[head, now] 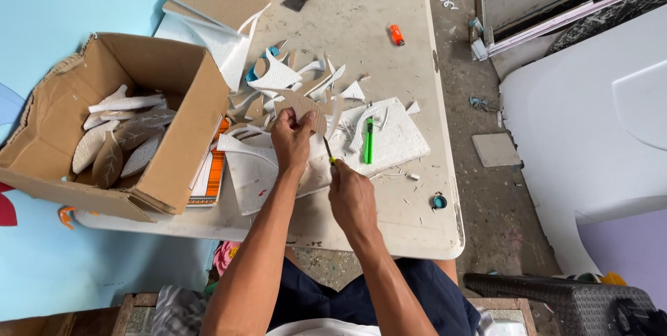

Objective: The person uses a craft knife to carve and shape a small piece of cork on a white table. They repeatedly trim the edges and refine the shape, placing finished pieces into a nearby cardboard box.

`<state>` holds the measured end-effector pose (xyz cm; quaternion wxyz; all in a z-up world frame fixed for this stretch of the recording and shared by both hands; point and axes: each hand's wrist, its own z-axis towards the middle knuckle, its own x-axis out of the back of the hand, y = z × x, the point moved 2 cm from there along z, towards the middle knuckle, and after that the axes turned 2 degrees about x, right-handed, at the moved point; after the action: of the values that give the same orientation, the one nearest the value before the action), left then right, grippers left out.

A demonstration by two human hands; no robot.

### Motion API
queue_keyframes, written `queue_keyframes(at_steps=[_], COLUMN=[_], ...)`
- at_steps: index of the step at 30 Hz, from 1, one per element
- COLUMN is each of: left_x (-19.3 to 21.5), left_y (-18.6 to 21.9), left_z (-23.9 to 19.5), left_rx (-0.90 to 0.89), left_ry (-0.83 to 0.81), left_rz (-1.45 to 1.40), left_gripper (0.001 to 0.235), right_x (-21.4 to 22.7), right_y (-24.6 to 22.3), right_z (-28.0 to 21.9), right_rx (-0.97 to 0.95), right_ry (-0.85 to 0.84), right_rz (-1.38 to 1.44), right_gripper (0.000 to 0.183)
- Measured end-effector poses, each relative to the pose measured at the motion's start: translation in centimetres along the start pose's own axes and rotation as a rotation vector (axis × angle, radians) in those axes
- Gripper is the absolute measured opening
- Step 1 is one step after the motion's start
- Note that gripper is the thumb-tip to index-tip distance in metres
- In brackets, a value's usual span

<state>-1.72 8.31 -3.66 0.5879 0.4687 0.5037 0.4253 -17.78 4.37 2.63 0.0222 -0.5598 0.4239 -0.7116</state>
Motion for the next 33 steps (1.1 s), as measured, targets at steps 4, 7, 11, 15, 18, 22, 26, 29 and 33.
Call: queue_keyframes(at_steps=[4, 7, 11, 15, 18, 22, 26, 29, 33], left_x=[-1.3, -3.0, -4.6, -4.7, -1.1, 1.5, 1.0, -0.2, -0.3], left_y=[1.3, 3.4, 3.4, 2.5, 7.7, 8.9, 6.5, 3.8, 1.7], left_z=[-0.6, -1.9, -3.4, -4.8, -9.8, -6.0, -0.6, 0.8, 1.0], left_rx=[0.070, 0.241, 0.352, 0.478, 0.577, 0.333, 0.028, 0.064, 0.080], left_ry=[0.061, 0.153, 0.124, -0.111, -0.596, -0.387, -0.430, -0.463, -0.312], left_rz=[-0.165, -0.511, -0.675, -0.583, -0.049, 0.139, 0.390, 0.260, 0.136], left_gripper=[0.034, 0.046, 0.045, 0.021, 0.033, 0.010, 0.056, 0.040, 0.029], right_x=[1.6, 1.6, 1.7, 3.3, 4.4, 5.6, 4.8, 5.0, 5.6], right_y=[0.3, 0.5, 0.0, 0.1, 2.0, 3.5, 2.3, 1.8, 1.7], right_z=[0.8, 3.7, 7.3, 9.5, 10.9, 10.7, 10.7, 10.4, 9.1], right_rx=[-0.107, -0.079, -0.079, -0.040, -0.029, -0.028, 0.042, 0.022, 0.139], right_ry=[0.056, 0.179, 0.214, 0.173, 0.220, 0.101, -0.042, -0.018, 0.137], right_rz=[0.235, 0.607, 1.079, 1.060, 1.067, 0.983, 0.897, 0.872, 0.304], right_gripper=[0.039, 0.046, 0.052, 0.040, 0.038, 0.045, 0.042, 0.038, 0.035])
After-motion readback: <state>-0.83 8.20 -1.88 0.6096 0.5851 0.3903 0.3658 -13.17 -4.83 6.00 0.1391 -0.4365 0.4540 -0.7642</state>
